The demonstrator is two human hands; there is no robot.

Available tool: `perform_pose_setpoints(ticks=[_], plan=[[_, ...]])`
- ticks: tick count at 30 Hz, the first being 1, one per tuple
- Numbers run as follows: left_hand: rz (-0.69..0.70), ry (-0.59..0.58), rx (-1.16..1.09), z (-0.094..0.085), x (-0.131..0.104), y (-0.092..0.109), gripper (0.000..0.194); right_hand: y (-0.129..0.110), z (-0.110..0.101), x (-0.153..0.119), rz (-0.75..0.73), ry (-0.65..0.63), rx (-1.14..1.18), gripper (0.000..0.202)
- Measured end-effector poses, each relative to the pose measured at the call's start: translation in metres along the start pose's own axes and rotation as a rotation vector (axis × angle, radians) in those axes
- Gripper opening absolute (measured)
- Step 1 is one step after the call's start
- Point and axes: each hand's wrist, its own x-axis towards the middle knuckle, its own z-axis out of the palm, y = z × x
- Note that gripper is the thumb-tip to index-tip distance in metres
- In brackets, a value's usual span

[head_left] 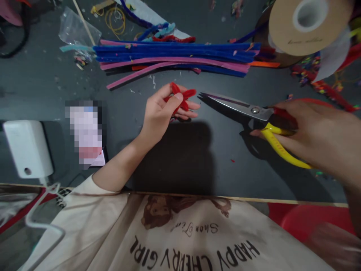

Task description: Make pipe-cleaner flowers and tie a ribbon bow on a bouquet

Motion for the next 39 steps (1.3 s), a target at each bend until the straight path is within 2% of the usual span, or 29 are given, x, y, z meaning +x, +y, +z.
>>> perform_pose_setpoints(ticks=[5,8,13,20,28,39], plan=[[0.031,0.011,0.029,0.001,-0.001,0.002,0.015,0.001,0.0,0.002,-0.087,-0.052,0.216,0.089],[0.02,0.019,0.023,0.002,-0.001,0.002,0.01,-0.003,0.002,0.002,-0.121,0.009,0.247,0.08],[-0.029,0.046,0.009,0.002,0.001,0.003,0.018,-0.009,0.005,0.003,-0.187,0.147,0.242,0.074],[0.025,0.002,-0.055,0.001,-0.001,0.002,0.009,-0.015,0.002,0.007,-0.312,0.213,0.278,0.066],[0.008,0.056,0.018,0.004,-0.002,0.004,0.007,-0.013,0.002,0.01,-0.314,0.184,0.311,0.062],[0.036,0.009,0.023,0.002,-0.002,0.001,0.009,-0.013,0.0,0.013,-0.37,0.23,0.283,0.064]])
